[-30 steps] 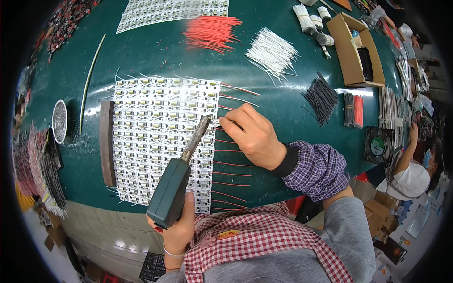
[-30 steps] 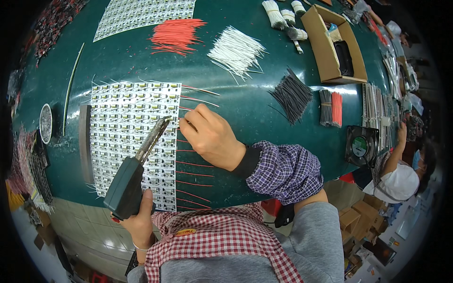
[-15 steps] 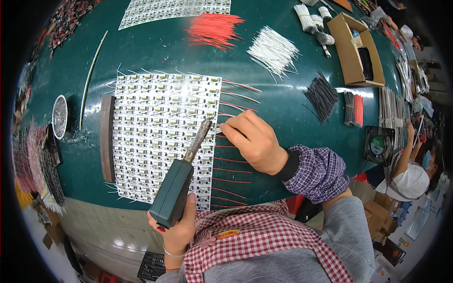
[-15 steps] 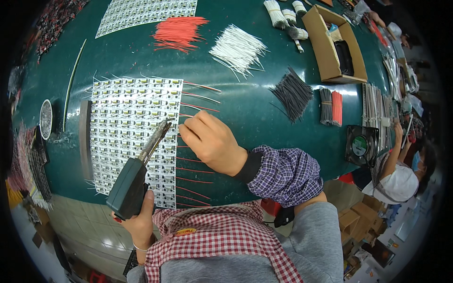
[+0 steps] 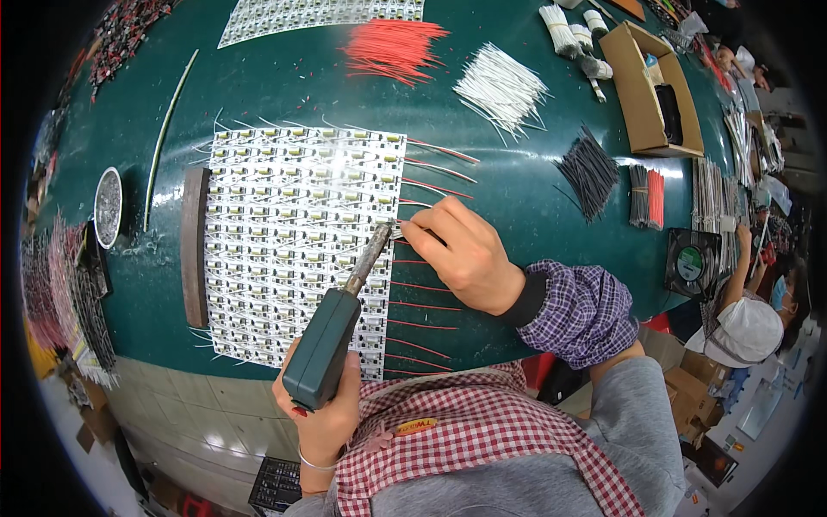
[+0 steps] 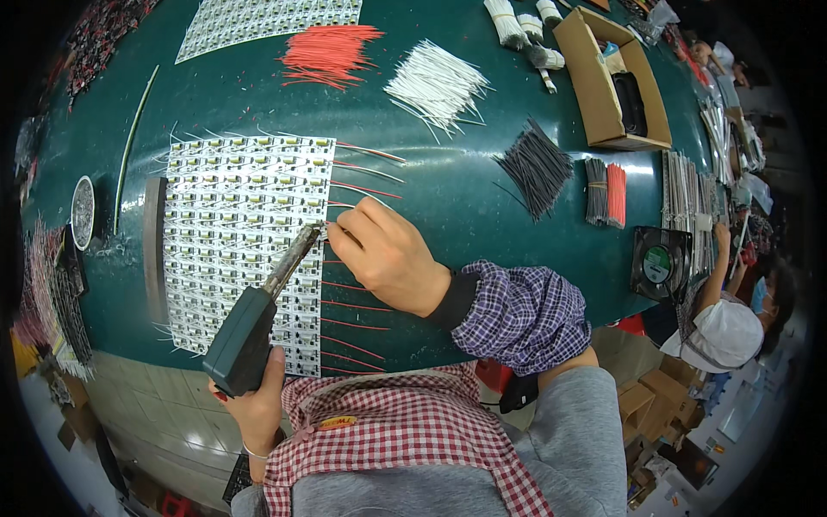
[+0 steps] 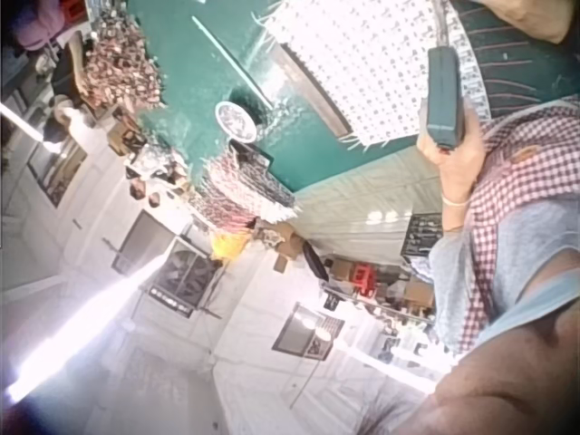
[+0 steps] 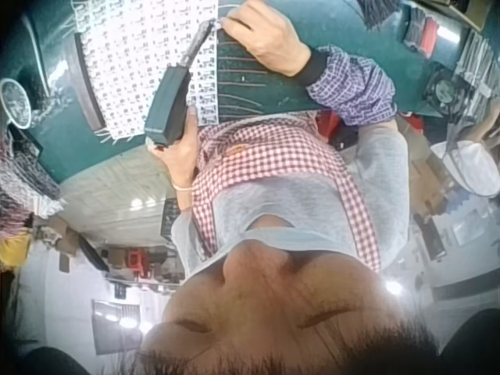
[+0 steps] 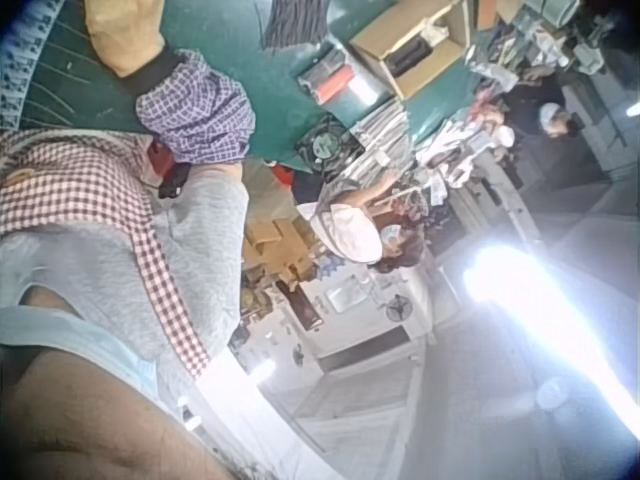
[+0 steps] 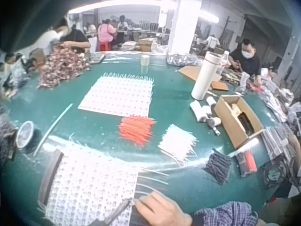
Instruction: The person assembles electronic components onto a circuit board by hand, using a soldering iron to connect wires and solder.
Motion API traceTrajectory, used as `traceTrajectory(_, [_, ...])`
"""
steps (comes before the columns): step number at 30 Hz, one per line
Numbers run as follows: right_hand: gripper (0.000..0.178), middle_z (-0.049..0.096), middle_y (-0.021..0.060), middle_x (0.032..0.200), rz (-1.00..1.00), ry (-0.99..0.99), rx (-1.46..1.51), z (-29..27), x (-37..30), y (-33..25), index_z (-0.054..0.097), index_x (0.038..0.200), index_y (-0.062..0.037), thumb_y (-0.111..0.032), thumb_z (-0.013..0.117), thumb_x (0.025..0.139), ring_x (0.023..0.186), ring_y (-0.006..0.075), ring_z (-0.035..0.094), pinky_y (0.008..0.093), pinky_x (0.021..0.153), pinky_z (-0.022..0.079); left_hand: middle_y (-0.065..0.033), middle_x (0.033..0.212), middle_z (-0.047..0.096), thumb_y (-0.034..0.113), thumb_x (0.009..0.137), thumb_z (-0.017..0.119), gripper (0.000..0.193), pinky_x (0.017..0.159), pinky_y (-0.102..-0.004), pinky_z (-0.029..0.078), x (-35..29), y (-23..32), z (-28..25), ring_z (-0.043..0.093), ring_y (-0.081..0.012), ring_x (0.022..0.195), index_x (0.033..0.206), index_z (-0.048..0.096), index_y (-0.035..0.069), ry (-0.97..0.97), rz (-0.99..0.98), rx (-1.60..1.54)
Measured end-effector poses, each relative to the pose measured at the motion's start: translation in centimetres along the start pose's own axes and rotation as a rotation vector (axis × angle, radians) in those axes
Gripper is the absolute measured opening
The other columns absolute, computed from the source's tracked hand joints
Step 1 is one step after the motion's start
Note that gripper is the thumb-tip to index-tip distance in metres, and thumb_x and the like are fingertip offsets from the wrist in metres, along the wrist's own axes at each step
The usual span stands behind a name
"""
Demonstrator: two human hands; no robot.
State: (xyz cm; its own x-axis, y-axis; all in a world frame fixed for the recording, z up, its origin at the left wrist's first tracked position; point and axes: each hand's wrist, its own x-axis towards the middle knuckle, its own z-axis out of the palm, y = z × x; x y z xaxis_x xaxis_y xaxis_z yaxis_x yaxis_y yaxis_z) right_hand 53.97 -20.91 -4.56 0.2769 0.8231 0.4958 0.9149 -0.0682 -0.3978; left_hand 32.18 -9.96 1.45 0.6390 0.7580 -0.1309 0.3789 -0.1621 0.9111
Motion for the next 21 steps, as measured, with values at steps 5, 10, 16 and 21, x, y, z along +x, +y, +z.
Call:
traceTrajectory(5, [0.026,0.057,0.0096,0.088,-0.002,-0.003,-0.012,0.0,0.0,0.0,0.064,0.097,0.0058,-0.002,0.063,0.072,0.08,0.0228,0.055,0.0316,0.069,0.05,-0.0073,0.078,0.06,0.001,0.08,0.073,0.014,0.055,-0.0282,0.045,0.3,0.3,-0.1,0.055,-0.0142,0.062,0.088,0.065,-0.005,-0.032,0.044,0.053])
traceTrajectory(10, [0.025,0.056,0.0095,0.086,-0.005,-0.001,-0.007,0.1,0.0,0.0,0.064,0.096,0.0056,-0.002,0.063,0.072,0.079,0.0228,0.055,0.0316,0.069,0.05,-0.0098,0.081,0.065,0.005,0.079,0.076,0.019,0.058,-0.0299,0.048,-0.8,-0.7,0.0,0.059,-0.0164,0.063,0.092,0.067,-0.005,0.062,0.055,0.089])
traceTrajectory(16, [0.028,0.058,0.0107,0.089,0.005,-0.02,-0.014,0.0,-0.1,-0.1,0.064,0.099,0.0057,-0.001,0.064,0.072,0.08,0.0244,0.057,0.0323,0.068,0.051,-0.0124,0.095,0.069,0.002,0.078,0.078,0.032,0.071,-0.0304,0.052,-1.8,-0.7,-0.8,0.064,-0.0177,0.079,0.106,0.065,-0.006,0.084,-0.045,0.031])
traceTrajectory(21, [0.027,0.056,0.01,0.086,-0.011,0.014,-0.001,-0.1,0.1,-0.2,0.063,0.099,0.0062,-0.001,0.063,0.072,0.08,0.0236,0.056,0.0319,0.07,0.05,-0.0127,0.106,0.068,-0.004,0.078,0.078,0.04,0.081,-0.0301,0.052,-1.9,-0.4,-1.1,0.065,-0.0179,0.091,0.114,0.062,-0.007,0.014,-0.082,0.03])
